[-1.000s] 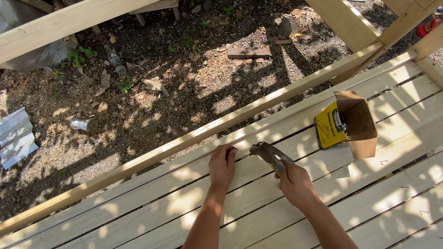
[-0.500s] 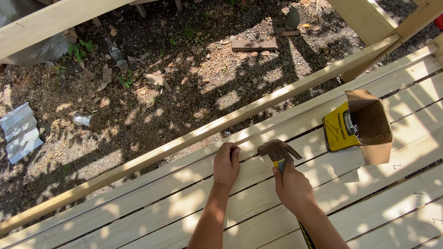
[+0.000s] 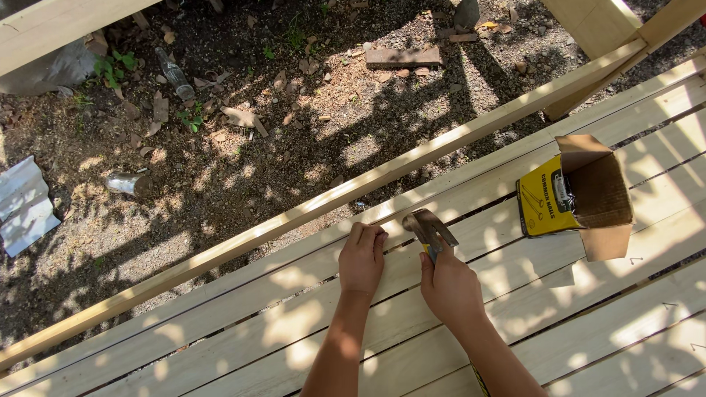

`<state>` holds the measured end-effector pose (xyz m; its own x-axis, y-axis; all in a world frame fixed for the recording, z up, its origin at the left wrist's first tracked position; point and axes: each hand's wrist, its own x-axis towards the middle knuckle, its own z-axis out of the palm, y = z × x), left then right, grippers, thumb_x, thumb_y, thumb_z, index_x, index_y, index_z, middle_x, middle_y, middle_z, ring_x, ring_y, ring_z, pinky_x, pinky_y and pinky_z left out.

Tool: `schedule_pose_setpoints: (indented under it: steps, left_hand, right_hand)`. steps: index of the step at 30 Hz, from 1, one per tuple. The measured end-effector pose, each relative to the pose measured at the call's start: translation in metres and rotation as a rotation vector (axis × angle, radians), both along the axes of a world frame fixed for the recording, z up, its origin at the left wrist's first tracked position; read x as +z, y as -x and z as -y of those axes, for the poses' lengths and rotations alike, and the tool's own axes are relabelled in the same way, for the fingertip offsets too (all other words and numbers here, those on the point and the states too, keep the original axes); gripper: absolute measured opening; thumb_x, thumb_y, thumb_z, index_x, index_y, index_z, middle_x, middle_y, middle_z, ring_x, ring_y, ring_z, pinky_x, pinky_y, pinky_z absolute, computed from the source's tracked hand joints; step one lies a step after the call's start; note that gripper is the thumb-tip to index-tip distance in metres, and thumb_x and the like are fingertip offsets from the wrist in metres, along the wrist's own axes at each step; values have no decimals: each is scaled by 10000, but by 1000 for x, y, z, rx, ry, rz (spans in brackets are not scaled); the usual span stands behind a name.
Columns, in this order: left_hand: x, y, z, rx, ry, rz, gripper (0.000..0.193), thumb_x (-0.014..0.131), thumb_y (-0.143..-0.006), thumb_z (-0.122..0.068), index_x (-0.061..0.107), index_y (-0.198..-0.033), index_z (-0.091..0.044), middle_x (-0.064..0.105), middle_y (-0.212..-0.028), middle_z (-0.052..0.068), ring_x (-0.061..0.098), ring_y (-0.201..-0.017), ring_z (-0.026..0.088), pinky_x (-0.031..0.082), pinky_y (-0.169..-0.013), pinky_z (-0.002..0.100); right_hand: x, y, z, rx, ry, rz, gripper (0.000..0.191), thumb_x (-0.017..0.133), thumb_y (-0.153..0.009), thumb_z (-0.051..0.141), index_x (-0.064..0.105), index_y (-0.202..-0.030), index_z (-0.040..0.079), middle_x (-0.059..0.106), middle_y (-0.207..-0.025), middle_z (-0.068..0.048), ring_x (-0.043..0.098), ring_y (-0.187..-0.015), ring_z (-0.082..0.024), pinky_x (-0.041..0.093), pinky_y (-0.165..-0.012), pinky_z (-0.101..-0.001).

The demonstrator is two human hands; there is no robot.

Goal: The person hammers nails into the wooden slats of an outdoor frame structure. They take nails from a cardboard nail box, position each nail on a slat, and drive it in with a claw hammer, working across different slats.

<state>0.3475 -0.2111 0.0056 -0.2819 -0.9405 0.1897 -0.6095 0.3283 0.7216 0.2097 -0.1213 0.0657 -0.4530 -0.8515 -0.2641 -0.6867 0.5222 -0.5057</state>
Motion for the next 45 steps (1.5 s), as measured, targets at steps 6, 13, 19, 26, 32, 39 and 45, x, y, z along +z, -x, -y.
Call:
schedule_pose_setpoints:
  steps: [6,13,19,26,32,39,45]
  left_hand:
    - [2,1,0,11,29,28,105,669,-965,-202,678,-968,-97,627,-973,53,677,-798,297,549,-652,417]
    - [2,5,0,34,42,126,126,645,-990,-240,670,-969,-118,620,-969,45,679,-796,281,559,-637,404]
    - [1,5,-2,43,58,166,130,631,-1001,-252,659,-969,-129,614,-967,42,680,-795,270,562,-626,395]
    - [0,7,-1,54,94,168,128,641,-1000,-261,655,-958,-141,614,-955,32,681,-796,261,557,-615,391]
    - [1,7,-1,39,126,171,124,663,-981,-254,657,-956,-132,620,-958,33,681,-788,255,555,-612,385]
    - [3,6,0,-16,149,131,100,698,-941,-245,676,-917,-150,643,-937,13,685,-765,243,556,-620,374]
    - [4,3,0,-22,14,78,76,677,-935,-167,654,-901,-103,621,-937,36,676,-708,227,554,-593,359]
  right_hand:
    - [0,0,1,-8,19,19,562,520,-982,298,419,-1403,-60,693,-682,-237,701,-659,-455,567,-605,-541]
    - [4,0,3,-14,-21,40,562,511,-994,311,414,-1412,-52,695,-677,-231,709,-662,-441,577,-605,-523]
    - [5,-1,1,-8,7,44,563,516,-997,304,414,-1409,-66,696,-676,-237,711,-659,-437,575,-603,-515]
    - [2,0,2,-1,26,34,547,524,-995,301,439,-1382,-76,698,-696,-248,711,-672,-443,572,-617,-522]
    - [-1,1,0,2,61,46,540,528,-989,296,452,-1373,-77,695,-688,-248,706,-661,-445,566,-605,-522]
    - [-1,1,0,-4,67,51,558,542,-981,292,443,-1377,-87,686,-666,-246,702,-652,-450,565,-588,-524]
    - [6,0,1,-21,20,100,553,527,-992,297,437,-1385,-81,695,-674,-238,721,-654,-429,582,-584,-507]
